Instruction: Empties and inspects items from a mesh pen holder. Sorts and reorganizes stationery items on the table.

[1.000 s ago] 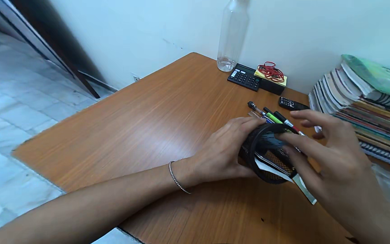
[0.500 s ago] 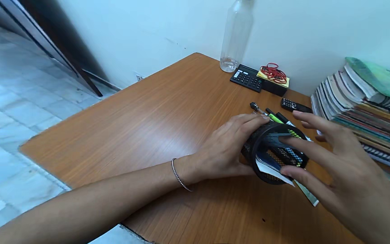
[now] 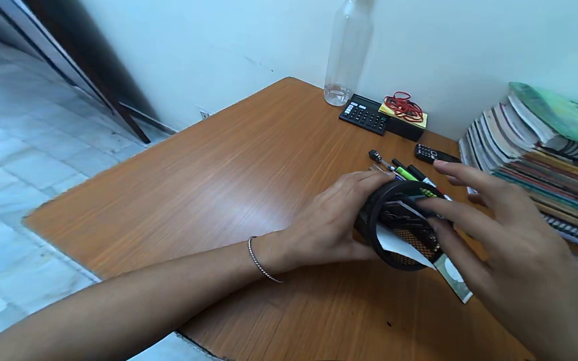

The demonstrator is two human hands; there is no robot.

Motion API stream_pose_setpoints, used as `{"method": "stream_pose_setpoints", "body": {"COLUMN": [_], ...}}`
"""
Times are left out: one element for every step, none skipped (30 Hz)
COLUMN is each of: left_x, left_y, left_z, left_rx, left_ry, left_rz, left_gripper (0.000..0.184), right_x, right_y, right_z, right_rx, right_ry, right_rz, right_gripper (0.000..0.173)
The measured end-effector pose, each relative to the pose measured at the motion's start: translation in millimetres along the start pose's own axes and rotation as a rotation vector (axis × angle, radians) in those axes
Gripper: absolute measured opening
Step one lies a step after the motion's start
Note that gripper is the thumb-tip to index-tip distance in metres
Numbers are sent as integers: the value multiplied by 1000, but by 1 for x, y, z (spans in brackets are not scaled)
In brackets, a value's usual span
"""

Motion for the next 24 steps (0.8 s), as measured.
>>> {"method": "stream_pose_setpoints", "body": {"left_x": [0, 0, 0, 0, 0, 0, 0, 0, 0, 0, 0, 0, 0, 0, 0, 0, 0, 0, 0, 0, -1, -1, -1, -2], "left_y": [0, 0, 0, 0, 0, 0, 0, 0, 0, 0, 0, 0, 0, 0, 0, 0, 0, 0, 0, 0, 1, 1, 1, 2], "left_z": [0, 0, 0, 0, 0, 0, 0, 0, 0, 0, 0, 0, 0, 0, 0, 0, 0, 0, 0, -1, -1, -1, -2, -1], "left_rx": [-9, -12, -13, -14, -17, -21, -25, -27, -26, -25, -24, -21, -17, -16, -17, -22, -25, -26, -23, -19, -11, 1, 17, 38], "left_ry": [-4, -3, -1, 1, 1, 1, 1, 2, 4, 3, 0, -1, 3, 4, 6, 6, 4, 2, 3, 4, 7, 11, 16, 21], "left_rz": [4, 2, 3, 5, 6, 7, 8, 12, 14, 12, 9, 4, -1, -8, -12, -16, -17, -17, -19, -21, -25, -35, -45, -55], "left_gripper": [87, 87, 87, 86, 86, 86, 87, 87, 87, 87, 87, 87, 87, 87, 87, 87, 87, 88, 88, 88, 88, 87, 86, 85], "right_x": [1, 2, 3, 4, 5, 6, 7, 7, 7, 7, 7, 7, 6, 7, 7, 8, 8, 9, 9, 10, 10, 10, 9, 8], "right_y": [0, -1, -1, -1, -2, -2, -2, -3, -3, -3, -3, -3, -4, -4, -4, -5, -5, -6, -7, -7, -8, -8, -9, -10], "right_z": [0, -1, -1, -1, -1, -1, -1, -1, -1, -1, -1, -1, -1, -1, -1, -1, -1, -1, -1, -1, -1, -1, -1, -1], "right_rx": [1, 2, 0, -2, -4, -4, -4, -3, -4, -6, -8, -9, -9, -9, -8, -7, -5, -5, -6, -7, -7, -6, -4, -1], "right_ry": [4, 10, 16, 23, 27, 30, 32, 35, 36, 37, 39, 42, 43, 44, 46, 48, 51, 54, 59, 64, 68, 73, 77, 84], "right_rz": [6, 9, 11, 13, 17, 22, 25, 25, 23, 24, 25, 29, 37, 43, 48, 54, 63, 74, 84, 89, 93, 91, 85, 80], "right_gripper": [23, 23, 23, 23, 23, 23, 24, 24, 24, 24, 24, 24, 24, 24, 24, 23, 23, 23, 23, 23, 23, 22, 21, 20]}}
Point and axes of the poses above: each hand's wrist, its own z-axis away from the middle knuckle, its own x-axis out of the palm, y = z × x, the point moved 3 cm from there along -z, towards the middle knuckle, and after that the axes turned 10 degrees about z, right-handed, at the moved point
